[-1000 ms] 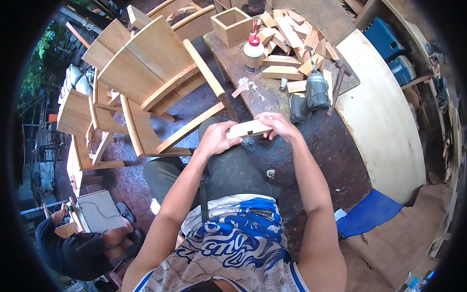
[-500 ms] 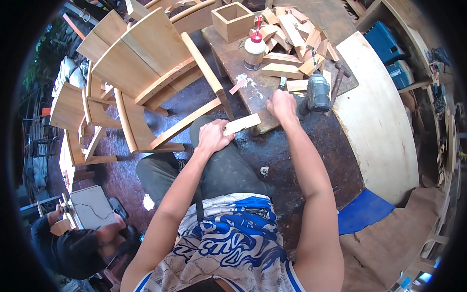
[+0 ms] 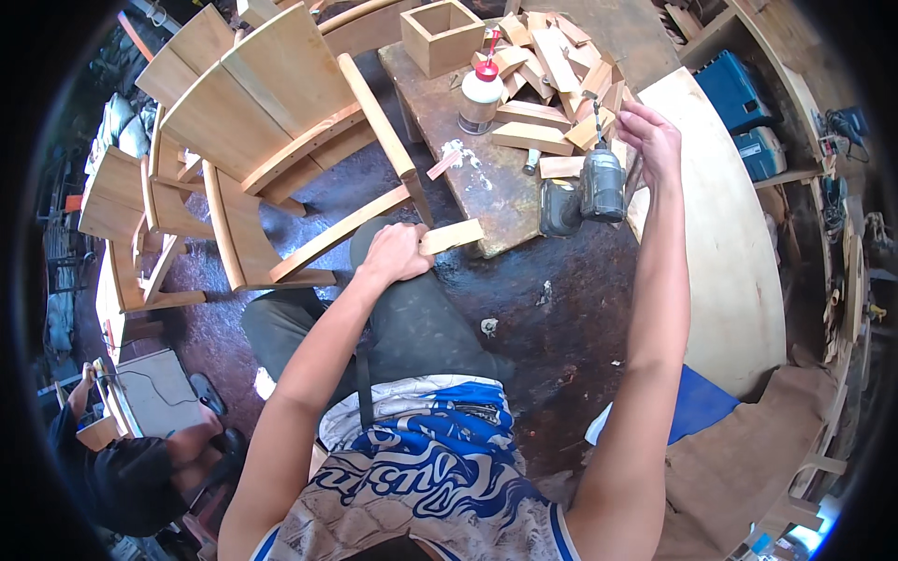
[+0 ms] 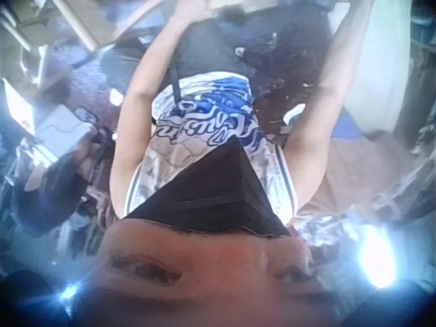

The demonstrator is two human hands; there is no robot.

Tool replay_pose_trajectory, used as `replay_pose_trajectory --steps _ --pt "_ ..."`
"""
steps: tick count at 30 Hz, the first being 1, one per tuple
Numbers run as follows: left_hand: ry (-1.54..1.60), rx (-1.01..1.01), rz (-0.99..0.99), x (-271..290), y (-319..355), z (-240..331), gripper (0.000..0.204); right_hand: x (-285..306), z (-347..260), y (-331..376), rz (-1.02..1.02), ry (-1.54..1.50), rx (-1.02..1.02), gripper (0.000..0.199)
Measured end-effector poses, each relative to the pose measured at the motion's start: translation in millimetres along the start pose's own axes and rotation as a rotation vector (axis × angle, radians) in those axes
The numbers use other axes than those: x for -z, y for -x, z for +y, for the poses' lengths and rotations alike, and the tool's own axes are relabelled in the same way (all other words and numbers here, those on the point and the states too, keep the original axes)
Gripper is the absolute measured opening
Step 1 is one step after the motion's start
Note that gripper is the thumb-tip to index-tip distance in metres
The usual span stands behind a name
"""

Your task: The person assembles wooden chairs by securing joints with a drill and a hammer, moving wooden chairs, drilling a hole into a wooden block, applying glue to the block from a bottle, and fitting the block onto a chair frame.

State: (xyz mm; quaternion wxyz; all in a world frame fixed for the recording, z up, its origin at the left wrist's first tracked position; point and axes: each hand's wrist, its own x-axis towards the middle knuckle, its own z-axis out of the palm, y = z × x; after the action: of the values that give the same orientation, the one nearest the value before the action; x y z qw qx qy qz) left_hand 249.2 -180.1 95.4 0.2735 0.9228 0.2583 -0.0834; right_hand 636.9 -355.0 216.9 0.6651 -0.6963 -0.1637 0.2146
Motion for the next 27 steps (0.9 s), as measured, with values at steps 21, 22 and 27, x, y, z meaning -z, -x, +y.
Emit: replay_pose_trajectory --steps 21,22,27 --pt "-0.015 0.011 -0.007 4 5 7 0.042 -13 47 -90 -0.298 0.025 -0.275 0.018" --pt "-0.015 0.012 -0.005 3 5 7 0.042 -11 47 -88 -0.325 0.003 -0.275 0.019" --pt "0.001 0.033 -0.002 5 6 11 0.045 -4 49 -75 -0.336 -0.079 -0.296 0.022"
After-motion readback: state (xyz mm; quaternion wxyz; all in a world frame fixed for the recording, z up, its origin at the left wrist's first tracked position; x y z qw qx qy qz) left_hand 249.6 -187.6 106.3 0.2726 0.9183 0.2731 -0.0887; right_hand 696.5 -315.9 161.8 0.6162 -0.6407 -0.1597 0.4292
